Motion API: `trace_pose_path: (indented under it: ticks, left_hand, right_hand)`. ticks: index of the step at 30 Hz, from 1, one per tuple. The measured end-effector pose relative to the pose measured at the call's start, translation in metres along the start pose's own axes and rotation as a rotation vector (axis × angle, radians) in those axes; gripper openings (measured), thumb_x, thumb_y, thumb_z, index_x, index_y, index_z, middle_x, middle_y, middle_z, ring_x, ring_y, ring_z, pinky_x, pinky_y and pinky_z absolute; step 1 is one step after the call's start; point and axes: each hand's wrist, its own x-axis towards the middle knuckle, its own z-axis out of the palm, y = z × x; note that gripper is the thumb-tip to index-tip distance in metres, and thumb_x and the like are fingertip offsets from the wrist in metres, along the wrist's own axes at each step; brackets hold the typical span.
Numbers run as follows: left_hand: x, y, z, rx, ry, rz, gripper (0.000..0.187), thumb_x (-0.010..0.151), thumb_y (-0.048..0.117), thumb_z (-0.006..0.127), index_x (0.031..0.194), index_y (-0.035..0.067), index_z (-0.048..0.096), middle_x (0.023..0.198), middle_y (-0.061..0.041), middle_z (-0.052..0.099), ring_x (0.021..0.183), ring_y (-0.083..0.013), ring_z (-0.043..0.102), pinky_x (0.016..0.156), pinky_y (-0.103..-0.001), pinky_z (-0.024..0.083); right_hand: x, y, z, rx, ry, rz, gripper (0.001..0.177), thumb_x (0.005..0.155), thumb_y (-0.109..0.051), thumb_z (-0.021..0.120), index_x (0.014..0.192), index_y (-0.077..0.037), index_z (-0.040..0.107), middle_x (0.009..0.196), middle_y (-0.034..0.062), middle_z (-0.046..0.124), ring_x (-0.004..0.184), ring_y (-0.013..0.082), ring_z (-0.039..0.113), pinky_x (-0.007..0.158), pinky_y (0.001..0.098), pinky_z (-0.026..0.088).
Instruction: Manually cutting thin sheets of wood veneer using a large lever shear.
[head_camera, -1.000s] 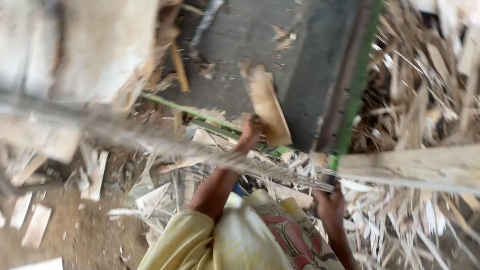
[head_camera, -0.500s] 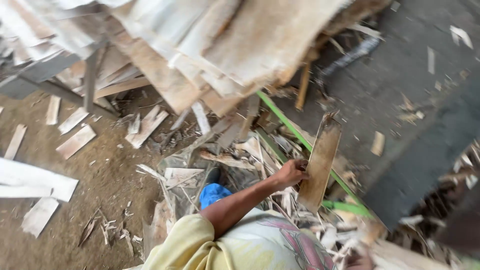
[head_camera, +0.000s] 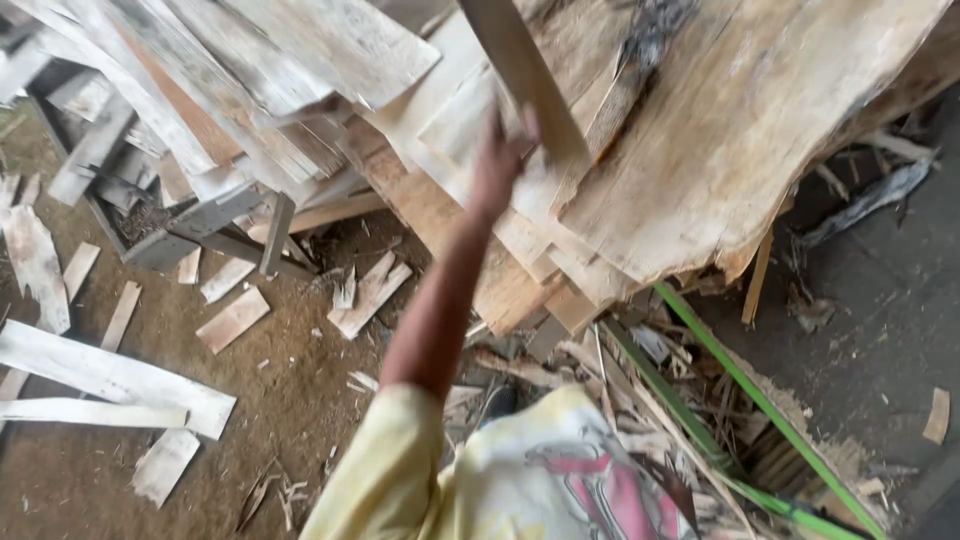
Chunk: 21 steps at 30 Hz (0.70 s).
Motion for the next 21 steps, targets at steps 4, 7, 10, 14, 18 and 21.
trace_pose_path:
  ticks: [4,7,10,14,18,21]
  left_hand:
    - [0.143,0.024,-0.047,-0.156,0.057,0.371,0.105,0.098,0.072,0.045,0.163,0.021,-0.021,0.174,-0.025,0.005,0.152,-0.052,0.033,0.116,-0.073,0.042]
    - [0.057,0.046,0.021,0.107,0.067,0.355,0.101,0.093,0.067,0.052,0.167,0.016,0.004,0.171,-0.023,0.017,0.148,-0.0479,0.041,0.109,-0.069,0.047]
    - [0.032,-0.092,0.044,0.754,0.078,0.405,0.089,0.098,0.033,0.076,0.166,0.013,0.021,0.168,-0.021,0.03,0.154,-0.0399,0.034,0.125,-0.06,0.035]
    - [-0.005,-0.138,0.078,0.975,0.076,0.18,0.088,0.091,0.023,0.075,0.16,0.008,0.022,0.164,-0.023,0.029,0.151,-0.0414,0.026,0.119,-0.058,0.026]
    - [-0.002,-0.122,0.083,1.106,0.079,0.083,0.085,0.089,0.014,0.072,0.16,0.004,0.027,0.13,-0.017,0.061,0.118,-0.0324,0.054,0.105,-0.049,0.045]
    - [0.018,-0.128,0.074,1.144,0.083,0.148,0.079,0.086,0.004,0.071,0.156,-0.001,0.034,0.107,-0.015,0.072,0.091,-0.025,0.062,0.083,-0.042,0.054]
  right_hand:
    - [0.051,-0.081,-0.008,-0.146,0.038,-0.09,0.049,0.089,-0.034,0.073,0.128,-0.006,0.066,0.101,0.0153,0.076,0.087,0.0209,0.073,0.077,0.0319,0.058]
    - [0.117,-0.079,-0.019,-0.195,0.091,-0.173,0.048,0.092,-0.025,0.072,0.135,-0.005,0.065,0.107,0.0173,0.078,0.093,0.0199,0.074,0.083,0.0298,0.058]
    - [0.117,-0.118,0.013,-0.25,0.142,-0.174,0.044,0.092,-0.021,0.073,0.132,-0.003,0.065,0.108,0.0119,0.078,0.092,0.0189,0.074,0.08,0.0296,0.059]
    - [0.146,-0.137,0.01,-0.108,0.064,-0.197,0.045,0.09,-0.02,0.073,0.132,-0.006,0.065,0.102,0.0079,0.075,0.089,0.0172,0.073,0.075,0.0318,0.06]
    - [0.122,-0.225,0.061,-0.272,0.102,-0.22,0.047,0.09,-0.028,0.073,0.133,-0.009,0.065,0.096,0.0128,0.075,0.078,0.0195,0.072,0.068,0.0328,0.062]
    - [0.11,-0.287,0.097,-0.149,0.097,-0.323,0.058,0.088,-0.027,0.075,0.141,-0.01,0.057,0.098,0.0151,0.072,0.075,0.0196,0.068,0.065,0.0331,0.06]
